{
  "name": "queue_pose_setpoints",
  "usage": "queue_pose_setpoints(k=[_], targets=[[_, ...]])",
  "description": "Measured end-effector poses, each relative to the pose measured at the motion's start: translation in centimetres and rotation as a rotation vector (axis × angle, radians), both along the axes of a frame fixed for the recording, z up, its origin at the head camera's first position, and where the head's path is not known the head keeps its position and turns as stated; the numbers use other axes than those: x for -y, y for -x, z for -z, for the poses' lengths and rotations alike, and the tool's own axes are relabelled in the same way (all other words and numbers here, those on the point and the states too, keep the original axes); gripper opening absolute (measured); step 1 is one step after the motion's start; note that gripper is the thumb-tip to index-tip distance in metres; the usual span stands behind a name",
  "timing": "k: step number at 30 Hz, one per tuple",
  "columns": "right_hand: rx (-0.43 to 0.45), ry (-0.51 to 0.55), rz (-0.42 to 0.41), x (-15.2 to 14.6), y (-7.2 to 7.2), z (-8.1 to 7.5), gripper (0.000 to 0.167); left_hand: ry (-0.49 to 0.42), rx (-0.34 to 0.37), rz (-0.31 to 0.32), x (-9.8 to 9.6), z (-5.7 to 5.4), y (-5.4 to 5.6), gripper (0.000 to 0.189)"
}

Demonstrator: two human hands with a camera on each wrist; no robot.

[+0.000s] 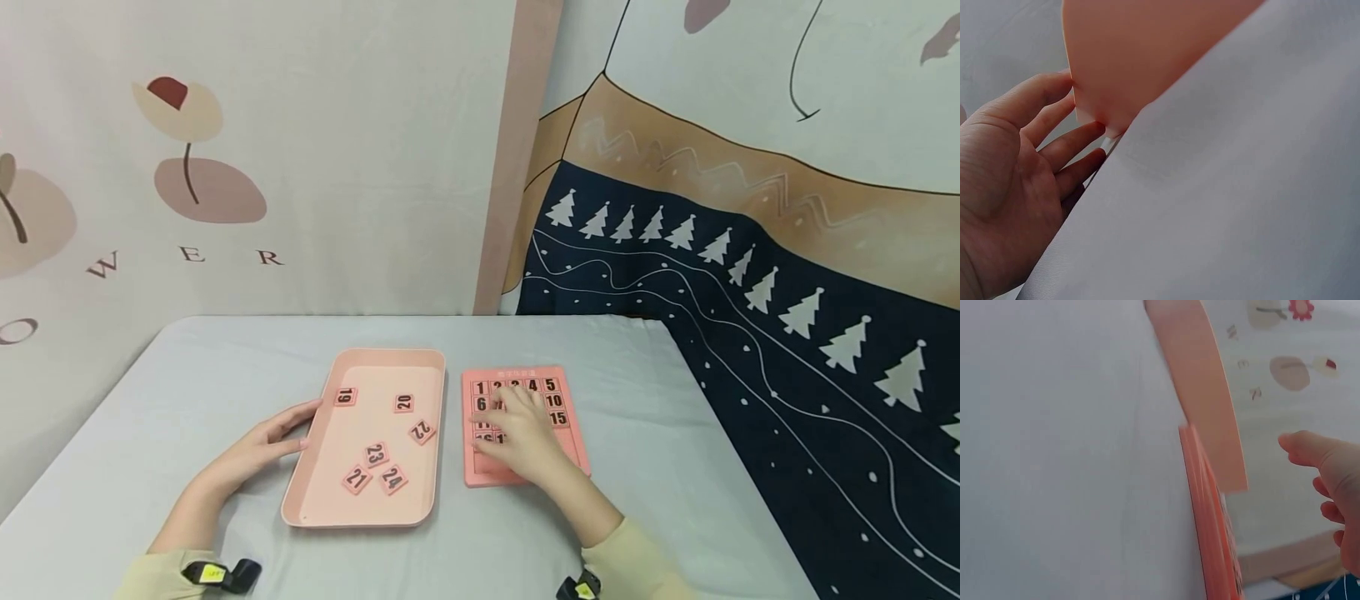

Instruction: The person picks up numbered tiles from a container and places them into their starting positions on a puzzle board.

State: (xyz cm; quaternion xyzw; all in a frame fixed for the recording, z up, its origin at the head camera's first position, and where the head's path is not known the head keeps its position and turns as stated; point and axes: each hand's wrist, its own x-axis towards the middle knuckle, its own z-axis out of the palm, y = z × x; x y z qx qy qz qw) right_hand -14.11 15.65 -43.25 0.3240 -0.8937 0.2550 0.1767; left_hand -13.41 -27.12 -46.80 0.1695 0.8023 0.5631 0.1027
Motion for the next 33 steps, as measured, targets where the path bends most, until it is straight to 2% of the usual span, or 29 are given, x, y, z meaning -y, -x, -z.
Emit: queue_pose_setpoints(k=[12,22,27,33], targets=[[-0.018,0.116,-0.036,6.0,-0.1,0.0,0.026,-0.014,-0.011,0.017,0.0,0.0,0.1,0.059],[-0.015,0.159,0.013,11.3,0.9,-3.0,0.027,-0.018,-0.017,0.032,0.1,0.0,0.2,0.058],[-0.027,0.091,0.092,14.0,2.0,-3.5,0.029,-0.009,-0.010,0.025,0.1,0.0,0.2,0.058],[0.013,0.001,0.159,16.7,3.2,-3.3,0.030,-0.012,-0.008,0.028,0.1,0.0,0.2,0.058]])
